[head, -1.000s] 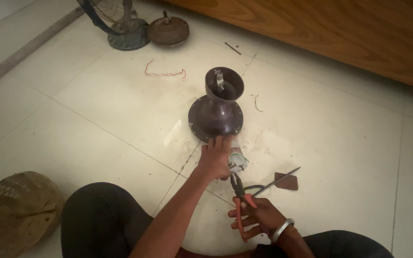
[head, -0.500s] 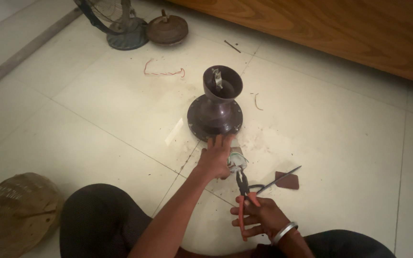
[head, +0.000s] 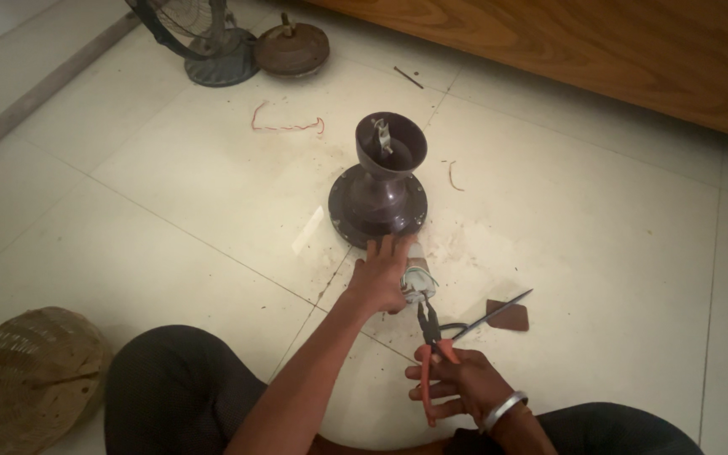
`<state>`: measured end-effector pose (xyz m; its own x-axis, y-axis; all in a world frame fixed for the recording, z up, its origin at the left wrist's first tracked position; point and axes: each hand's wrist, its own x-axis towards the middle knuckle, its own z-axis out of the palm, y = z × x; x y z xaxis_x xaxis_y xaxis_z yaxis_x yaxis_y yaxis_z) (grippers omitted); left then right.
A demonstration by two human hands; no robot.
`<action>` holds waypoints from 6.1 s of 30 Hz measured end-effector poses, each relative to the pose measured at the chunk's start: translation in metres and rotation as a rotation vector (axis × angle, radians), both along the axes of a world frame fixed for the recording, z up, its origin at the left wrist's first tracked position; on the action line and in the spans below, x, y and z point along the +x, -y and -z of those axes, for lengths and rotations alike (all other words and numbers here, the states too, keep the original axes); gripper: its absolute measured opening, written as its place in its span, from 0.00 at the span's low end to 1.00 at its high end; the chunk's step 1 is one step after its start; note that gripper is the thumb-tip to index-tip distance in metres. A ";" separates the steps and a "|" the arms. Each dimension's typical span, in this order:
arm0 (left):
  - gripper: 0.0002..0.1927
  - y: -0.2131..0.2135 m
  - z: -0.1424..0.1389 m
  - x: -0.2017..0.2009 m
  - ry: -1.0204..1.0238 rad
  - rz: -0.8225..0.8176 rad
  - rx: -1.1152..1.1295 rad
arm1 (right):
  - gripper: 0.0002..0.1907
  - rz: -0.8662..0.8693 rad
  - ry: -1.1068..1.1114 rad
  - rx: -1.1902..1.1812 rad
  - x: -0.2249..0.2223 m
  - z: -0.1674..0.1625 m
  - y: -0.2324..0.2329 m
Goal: The person sits on the floor repairing an electric fan. They use pliers to work on a small motor component, set it beside the fan housing, then use a screwdriver to loosen and remove fasteners from the fan base and adjust parts of the housing.
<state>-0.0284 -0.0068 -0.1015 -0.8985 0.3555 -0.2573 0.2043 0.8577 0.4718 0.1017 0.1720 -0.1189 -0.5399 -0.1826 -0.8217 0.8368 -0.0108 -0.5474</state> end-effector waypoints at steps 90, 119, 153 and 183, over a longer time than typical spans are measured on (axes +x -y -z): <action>0.54 0.008 0.012 -0.005 -0.150 -0.006 0.077 | 0.14 0.166 0.011 -0.349 -0.018 0.045 0.027; 0.43 -0.013 0.006 0.005 -0.268 -0.182 -0.037 | 0.20 -0.433 -0.632 1.388 -0.023 0.010 0.019; 0.38 -0.022 0.030 -0.016 -0.323 -0.021 0.166 | 0.22 -0.014 -0.016 0.084 -0.024 0.000 -0.019; 0.41 -0.020 0.029 -0.025 -0.329 0.048 0.198 | 0.22 0.236 0.079 -0.395 -0.029 0.027 -0.018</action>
<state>-0.0537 0.0135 -0.1302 -0.9026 0.4134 0.1204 0.4105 0.7420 0.5300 0.0729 0.1905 -0.1458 -0.5429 -0.3694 -0.7542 0.8253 -0.4006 -0.3979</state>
